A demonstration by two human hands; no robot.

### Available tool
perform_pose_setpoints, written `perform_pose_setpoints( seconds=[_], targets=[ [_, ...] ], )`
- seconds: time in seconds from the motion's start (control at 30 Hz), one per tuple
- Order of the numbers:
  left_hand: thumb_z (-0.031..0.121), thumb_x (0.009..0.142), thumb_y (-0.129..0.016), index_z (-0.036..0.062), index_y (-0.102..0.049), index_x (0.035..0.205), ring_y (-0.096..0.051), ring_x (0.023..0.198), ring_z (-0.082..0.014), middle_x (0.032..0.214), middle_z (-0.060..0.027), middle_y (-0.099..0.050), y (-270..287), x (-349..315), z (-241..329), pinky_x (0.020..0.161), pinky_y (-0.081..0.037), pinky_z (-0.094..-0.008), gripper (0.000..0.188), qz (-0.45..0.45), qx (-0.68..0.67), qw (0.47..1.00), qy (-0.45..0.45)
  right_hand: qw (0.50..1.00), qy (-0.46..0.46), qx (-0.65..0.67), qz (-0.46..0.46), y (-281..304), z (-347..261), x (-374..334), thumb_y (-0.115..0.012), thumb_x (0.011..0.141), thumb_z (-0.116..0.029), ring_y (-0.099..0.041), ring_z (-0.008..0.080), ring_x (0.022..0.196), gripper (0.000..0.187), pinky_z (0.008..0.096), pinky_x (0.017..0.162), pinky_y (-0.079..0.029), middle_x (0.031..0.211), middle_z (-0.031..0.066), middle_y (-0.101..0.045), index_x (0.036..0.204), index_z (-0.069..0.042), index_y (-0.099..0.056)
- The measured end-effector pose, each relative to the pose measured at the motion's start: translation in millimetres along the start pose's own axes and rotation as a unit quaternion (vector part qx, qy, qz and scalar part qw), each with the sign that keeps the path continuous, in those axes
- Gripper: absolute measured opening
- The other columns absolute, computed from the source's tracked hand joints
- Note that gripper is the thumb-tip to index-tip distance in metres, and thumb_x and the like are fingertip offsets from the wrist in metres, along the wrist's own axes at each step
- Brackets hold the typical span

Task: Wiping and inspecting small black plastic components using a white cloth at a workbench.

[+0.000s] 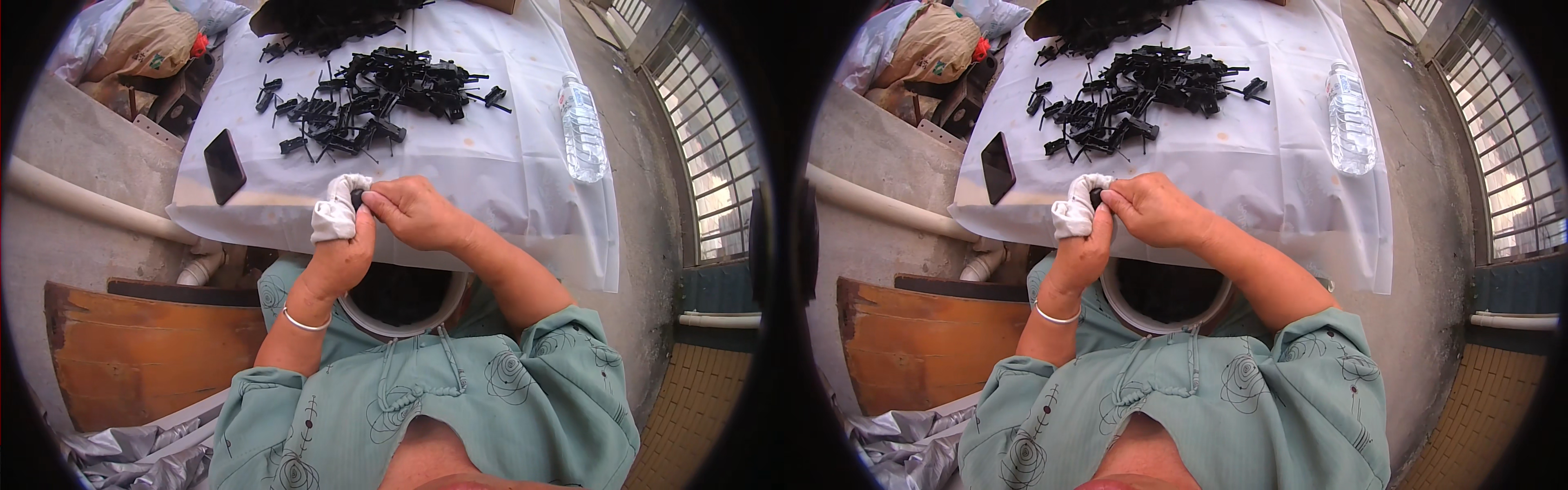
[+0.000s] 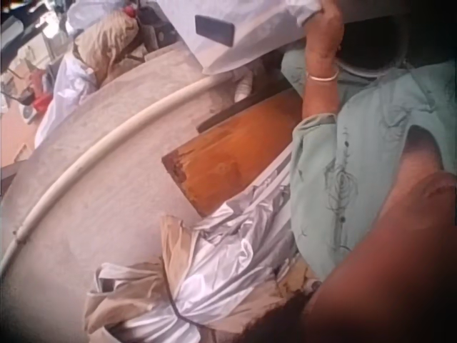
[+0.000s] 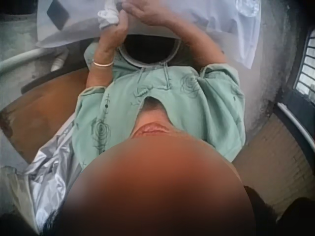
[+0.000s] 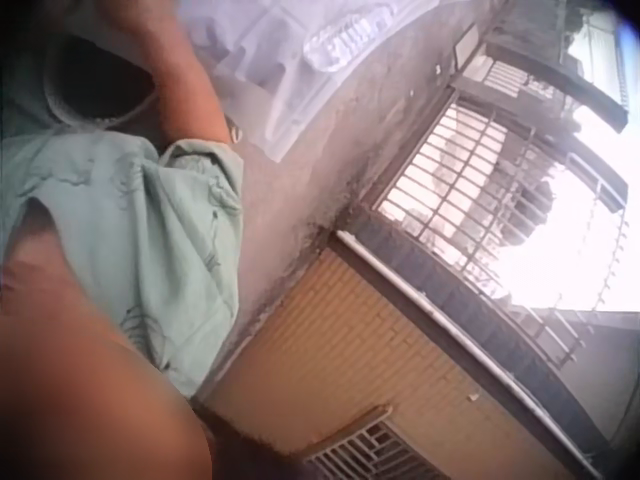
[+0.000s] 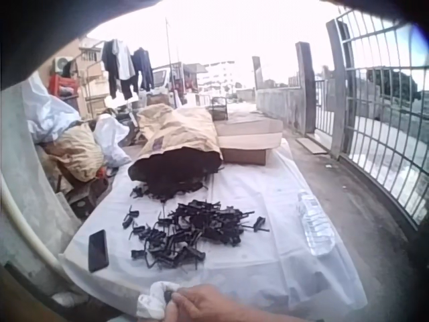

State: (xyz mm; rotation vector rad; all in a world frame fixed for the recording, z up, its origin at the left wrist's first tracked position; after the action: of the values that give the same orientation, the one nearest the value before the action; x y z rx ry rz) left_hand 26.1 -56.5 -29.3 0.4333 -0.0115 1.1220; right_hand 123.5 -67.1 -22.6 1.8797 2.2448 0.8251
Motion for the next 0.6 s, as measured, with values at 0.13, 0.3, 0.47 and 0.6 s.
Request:
perform_pose_setpoints(
  seconds=[0.13,0.3,0.47,0.6],
  targets=[
    [0.007,0.083,-0.049,-0.0019,-0.05,0.106,-0.054,0.089,-0.026,0.092,-0.018,-0.056,5,1,19,0.078,-0.043,-0.03,0.025,-0.074,0.056,0.996,-0.01,0.992,-0.06,0.077,-0.084,7,19,9,-0.051,0.087,-0.02,-0.053,0.0289,0.06,0.023,0.0326,0.059,-0.044,0.068,0.0152,-0.059,0.078,0.0,-0.058],
    [0.014,0.085,-0.054,-0.0017,-0.055,0.11,-0.059,0.087,-0.0229,0.103,-0.0129,-0.06,7,-2,14,0.08,-0.045,-0.0302,0.03,-0.095,0.217,0.96,-0.147,0.92,-0.101,-0.307,0.222,62,47,27,-0.06,0.08,-0.024,-0.059,0.0303,0.069,0.026,0.0359,0.061,-0.047,0.077,0.0146,-0.062,0.097,-0.004,-0.058],
    [0.018,0.092,-0.045,0.0028,-0.057,0.102,-0.056,0.061,-0.0074,0.09,-0.0057,-0.061,23,4,-37,0.049,-0.043,-0.0199,0.022,0.009,-0.176,0.968,0.178,0.934,-0.06,-0.323,0.14,46,50,29,-0.061,0.077,-0.016,-0.06,0.0297,0.07,0.027,0.0372,0.06,-0.048,0.08,0.0135,-0.062,0.103,-0.009,-0.057],
    [0.016,0.092,-0.045,0.0057,-0.052,0.108,-0.054,0.058,-0.0066,0.086,-0.0047,-0.061,7,6,-54,0.044,-0.039,-0.0194,0.02,0.006,-0.393,0.881,0.263,0.956,0.111,-0.251,0.106,36,-1,13,-0.06,0.076,-0.008,-0.058,0.0293,0.064,0.028,0.0373,0.057,-0.047,0.073,0.0102,-0.058,0.103,-0.011,-0.058]
  ],
)
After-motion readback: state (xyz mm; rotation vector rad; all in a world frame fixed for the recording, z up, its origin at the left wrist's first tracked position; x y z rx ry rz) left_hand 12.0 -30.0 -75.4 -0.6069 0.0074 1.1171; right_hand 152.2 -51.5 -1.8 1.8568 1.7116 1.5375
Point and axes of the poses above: each hand's wrist, its own x-axis towards the middle knuckle, its own y-axis out of the back of the hand, z = x × y, the point moved 8 cm from there along x, towards the middle knuckle
